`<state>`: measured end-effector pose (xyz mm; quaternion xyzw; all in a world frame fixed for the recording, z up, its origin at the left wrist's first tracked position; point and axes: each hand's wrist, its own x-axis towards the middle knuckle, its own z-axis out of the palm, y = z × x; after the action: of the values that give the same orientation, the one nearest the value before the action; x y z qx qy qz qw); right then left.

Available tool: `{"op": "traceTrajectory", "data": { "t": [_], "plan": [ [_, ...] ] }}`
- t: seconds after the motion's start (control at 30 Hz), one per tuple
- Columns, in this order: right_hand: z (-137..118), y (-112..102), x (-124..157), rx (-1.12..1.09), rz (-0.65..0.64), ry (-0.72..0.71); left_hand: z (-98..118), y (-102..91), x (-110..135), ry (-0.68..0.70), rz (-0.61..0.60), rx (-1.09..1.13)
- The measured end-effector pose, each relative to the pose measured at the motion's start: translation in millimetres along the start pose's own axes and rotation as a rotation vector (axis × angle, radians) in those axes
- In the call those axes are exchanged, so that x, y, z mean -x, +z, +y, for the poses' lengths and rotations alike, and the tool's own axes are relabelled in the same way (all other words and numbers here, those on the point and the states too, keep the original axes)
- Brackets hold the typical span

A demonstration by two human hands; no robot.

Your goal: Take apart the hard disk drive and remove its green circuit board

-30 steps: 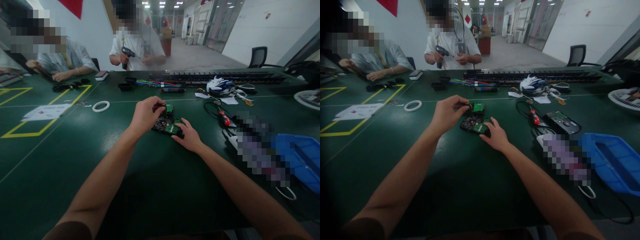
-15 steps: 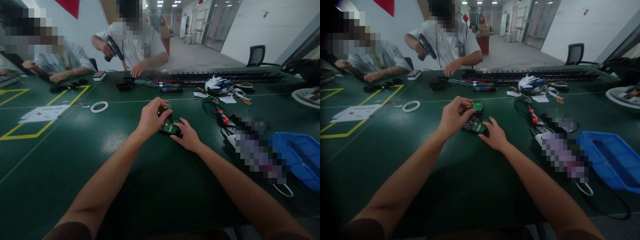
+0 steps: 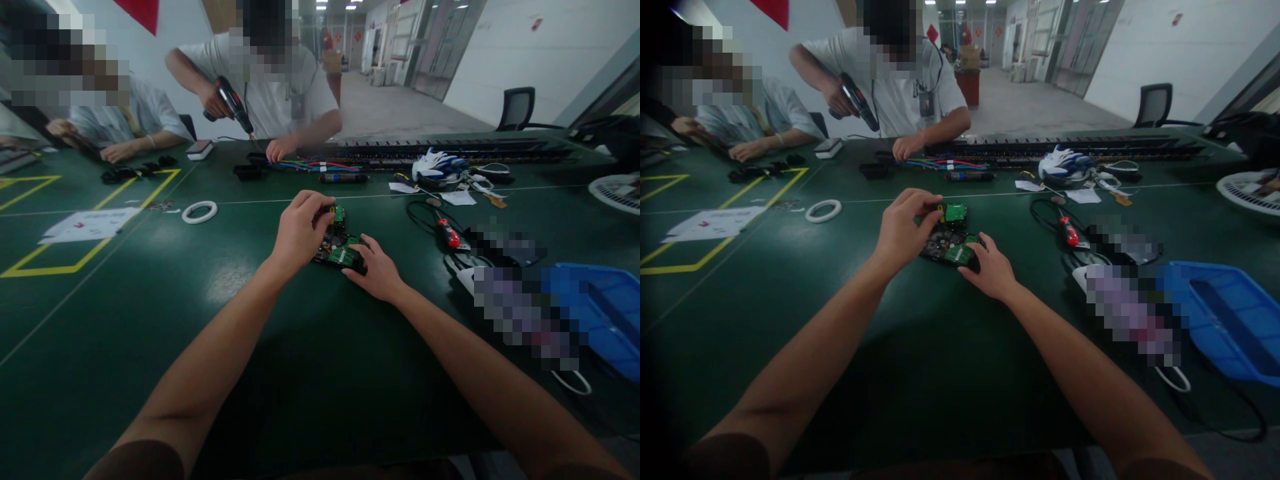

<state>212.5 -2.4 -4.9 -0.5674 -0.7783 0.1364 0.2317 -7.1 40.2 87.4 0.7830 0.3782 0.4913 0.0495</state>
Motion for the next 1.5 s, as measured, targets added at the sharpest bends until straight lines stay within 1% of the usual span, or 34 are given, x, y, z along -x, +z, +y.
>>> {"op": "traceTrajectory", "data": {
  "t": [0.07, 0.2, 0.33, 0.47, 0.63, 0.87, 1.07, 1.23, 1.33, 1.5],
  "plan": [
    [-0.1, -0.3, 0.0, 0.003, 0.000, -0.003, -0.6, 1.2, 0.8, -0.017, -0.001, 0.020],
    [0.6, 0.3, -0.1, 0.008, 0.002, -0.015, 0.8, 4.8, 2.8, -0.047, 0.038, 0.049],
    [1.4, 1.4, -0.5, -0.003, 0.010, -0.011, 4.0, 7.7, 3.6, -0.053, 0.063, 0.062],
    [1.3, 1.0, -0.8, -0.009, 0.006, -0.012, 5.6, 7.4, 3.2, -0.048, 0.049, 0.055],
    [1.6, 0.8, -0.7, -0.014, 0.009, -0.017, 3.1, 4.7, 1.7, -0.009, 0.037, 0.024],
    [0.8, 0.4, -0.7, -0.012, 0.006, -0.010, -2.8, 2.7, 2.0, -0.017, 0.057, -0.047],
    [0.8, -0.6, -0.8, 0.009, -0.004, -0.014, -3.1, 3.8, 2.1, -0.008, -0.001, -0.019],
    [2.0, 1.3, -0.5, 0.016, 0.007, -0.021, -3.2, 7.3, 2.9, -0.004, -0.010, 0.035],
    [2.9, 2.3, -0.9, 0.007, 0.012, -0.028, -2.4, 7.7, 3.0, -0.025, -0.002, 0.056],
    [3.0, 2.0, -1.1, -0.012, 0.019, -0.031, -2.4, 8.7, 3.9, -0.112, 0.048, 0.071]
  ]
}}
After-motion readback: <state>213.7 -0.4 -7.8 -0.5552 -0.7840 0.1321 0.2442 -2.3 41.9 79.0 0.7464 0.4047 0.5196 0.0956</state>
